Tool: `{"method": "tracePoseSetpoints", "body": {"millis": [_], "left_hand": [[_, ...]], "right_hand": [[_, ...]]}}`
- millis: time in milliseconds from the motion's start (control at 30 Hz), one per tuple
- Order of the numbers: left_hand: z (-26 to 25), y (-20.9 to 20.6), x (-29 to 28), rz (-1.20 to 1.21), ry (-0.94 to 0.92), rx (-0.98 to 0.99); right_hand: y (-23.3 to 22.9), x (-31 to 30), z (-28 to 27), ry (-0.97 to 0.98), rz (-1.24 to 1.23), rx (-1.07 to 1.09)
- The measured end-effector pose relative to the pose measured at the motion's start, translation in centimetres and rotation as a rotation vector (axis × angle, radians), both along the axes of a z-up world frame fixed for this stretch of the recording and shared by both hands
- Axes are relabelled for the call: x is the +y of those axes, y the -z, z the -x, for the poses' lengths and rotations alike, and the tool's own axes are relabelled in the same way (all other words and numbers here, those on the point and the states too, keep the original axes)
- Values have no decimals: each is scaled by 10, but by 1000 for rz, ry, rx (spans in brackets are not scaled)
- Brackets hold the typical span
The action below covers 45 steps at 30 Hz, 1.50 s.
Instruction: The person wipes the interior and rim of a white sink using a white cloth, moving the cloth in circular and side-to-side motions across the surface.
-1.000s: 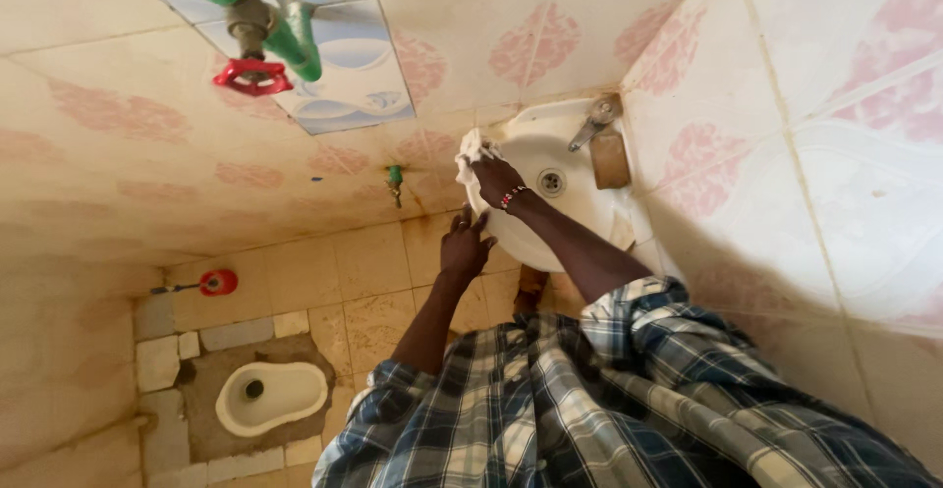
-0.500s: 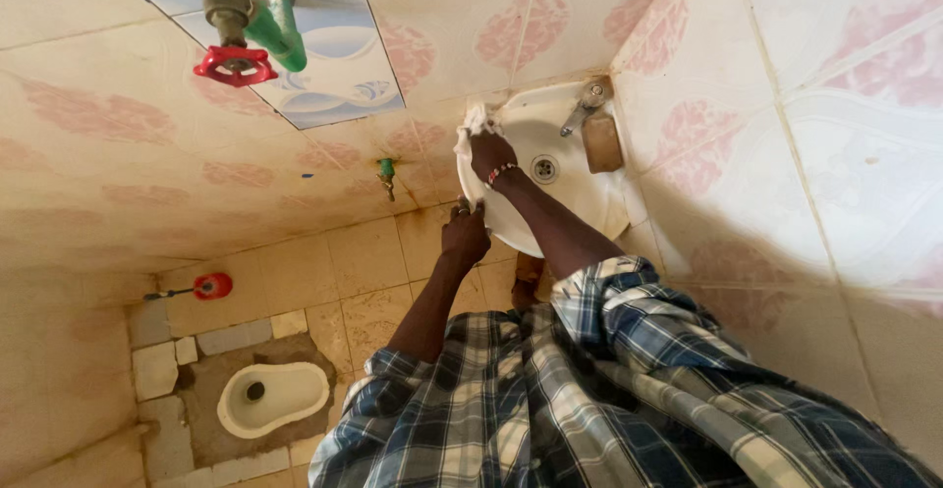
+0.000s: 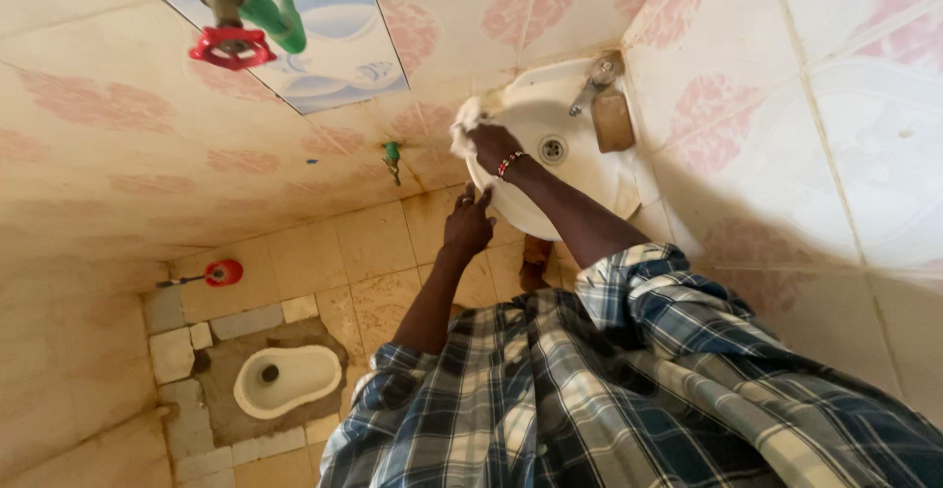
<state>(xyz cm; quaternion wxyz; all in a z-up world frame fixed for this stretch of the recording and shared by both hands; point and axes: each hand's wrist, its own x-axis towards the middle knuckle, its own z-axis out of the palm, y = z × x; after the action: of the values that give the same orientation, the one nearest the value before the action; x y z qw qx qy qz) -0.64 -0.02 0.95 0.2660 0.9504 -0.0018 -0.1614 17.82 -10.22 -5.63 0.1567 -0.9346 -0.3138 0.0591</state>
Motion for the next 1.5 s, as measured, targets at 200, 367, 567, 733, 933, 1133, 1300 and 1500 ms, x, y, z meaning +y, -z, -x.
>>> {"method": "tracePoseSetpoints", "body": {"millis": [200, 367, 567, 733, 933, 1133, 1300, 1500], "left_hand": [[0, 35, 4, 74, -34, -16], [1, 53, 12, 111, -66, -13], [2, 39, 22, 286, -124, -75], [-5, 16, 17, 284, -197, -109], [-25, 23, 2, 120, -273, -21], [-36, 40, -8, 14, -216, 15], [-35, 40, -17, 12, -288, 6], [-31, 14, -13, -16, -245, 45]], "right_hand": [[-13, -22, 47, -212, -99, 61], [-50, -29, 79, -97, -98, 213], [-20, -107, 141, -16, -99, 115], [-2, -123, 139, 33, 14, 230], [55, -69, 52, 14, 63, 273], [57, -133, 81, -111, 99, 439], [72, -151, 51, -107, 425, 470], [79, -101, 58, -74, -6, 444]]}}
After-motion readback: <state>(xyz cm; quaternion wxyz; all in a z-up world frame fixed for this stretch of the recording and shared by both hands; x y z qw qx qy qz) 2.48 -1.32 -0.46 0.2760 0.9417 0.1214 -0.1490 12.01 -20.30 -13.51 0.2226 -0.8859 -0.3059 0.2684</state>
